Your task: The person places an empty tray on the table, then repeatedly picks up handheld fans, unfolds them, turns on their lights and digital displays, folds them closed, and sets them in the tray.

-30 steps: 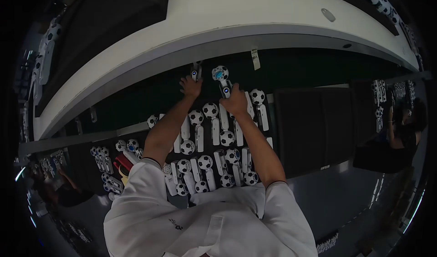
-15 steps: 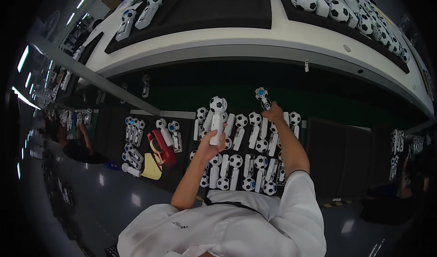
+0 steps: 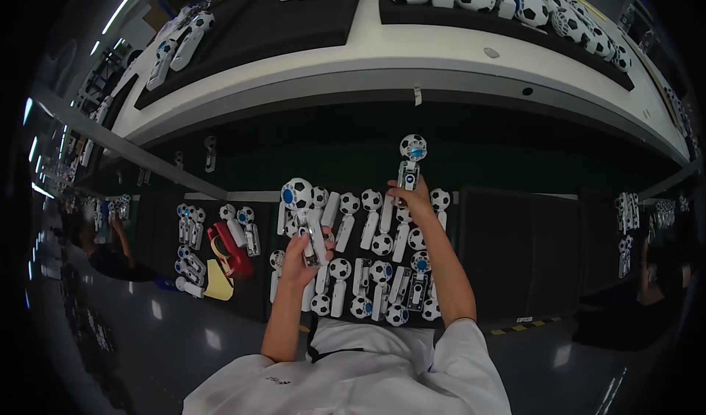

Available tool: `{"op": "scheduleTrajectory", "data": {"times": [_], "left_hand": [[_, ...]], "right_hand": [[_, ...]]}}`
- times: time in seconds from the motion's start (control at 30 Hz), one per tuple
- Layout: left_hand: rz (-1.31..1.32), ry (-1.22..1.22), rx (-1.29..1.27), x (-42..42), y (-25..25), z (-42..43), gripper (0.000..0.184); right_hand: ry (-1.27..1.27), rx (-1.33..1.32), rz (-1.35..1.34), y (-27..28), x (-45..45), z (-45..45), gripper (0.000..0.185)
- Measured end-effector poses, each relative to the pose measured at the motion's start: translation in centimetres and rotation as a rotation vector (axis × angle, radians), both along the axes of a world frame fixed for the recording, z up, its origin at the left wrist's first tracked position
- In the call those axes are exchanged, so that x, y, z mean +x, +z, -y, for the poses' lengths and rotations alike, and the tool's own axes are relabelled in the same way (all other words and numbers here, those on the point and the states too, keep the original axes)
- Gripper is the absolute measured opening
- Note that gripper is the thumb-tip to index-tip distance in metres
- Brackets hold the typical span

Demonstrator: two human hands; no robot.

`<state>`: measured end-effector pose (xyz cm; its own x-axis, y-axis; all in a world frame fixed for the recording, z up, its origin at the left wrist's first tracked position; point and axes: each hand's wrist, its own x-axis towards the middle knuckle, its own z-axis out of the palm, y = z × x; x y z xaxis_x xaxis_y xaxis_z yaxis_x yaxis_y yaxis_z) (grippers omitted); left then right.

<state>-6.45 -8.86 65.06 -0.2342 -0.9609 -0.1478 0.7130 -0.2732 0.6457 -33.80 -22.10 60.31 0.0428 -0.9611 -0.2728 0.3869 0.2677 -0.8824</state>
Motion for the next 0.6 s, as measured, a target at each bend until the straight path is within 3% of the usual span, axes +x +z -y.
{"op": "scheduleTrajectory", "data": {"times": [0.1,0.2,0.27,0.3,0.4,0.47,0.6], "left_hand": [[0.013,0.027,-0.031,-2.6,1.7,2.3,0.034],[-0.139,-0.063,-0.059,-3.2,0.7,5.3,0.036],[-0.207,-0.091,-0.063,-3.3,0.2,6.4,0.038],[-0.217,-0.089,-0.084,-3.5,0.3,6.3,0.038],[0.097,-0.089,-0.314,-3.6,0.4,7.1,0.04],[0.169,-0.052,-0.418,-3.6,0.5,7.5,0.045],[0.215,0.007,-0.559,-4.0,-0.3,8.2,0.06]], "right_hand": [[0.241,-0.01,0.667,-1.3,-2.9,-1.6,0.05],[0.389,-0.091,0.825,0.9,-3.7,-2.6,0.047],[0.439,-0.158,0.792,1.9,-3.5,-3.8,0.045],[0.391,-0.221,0.65,2.2,-3.2,-3.9,0.042],[0.341,-0.411,0.419,4.1,-1.6,-4.1,0.036],[0.183,-0.473,0.207,4.8,-0.2,-4.3,0.042],[0.166,-0.657,0.042,4.7,1.5,-3.6,0.05]]}}
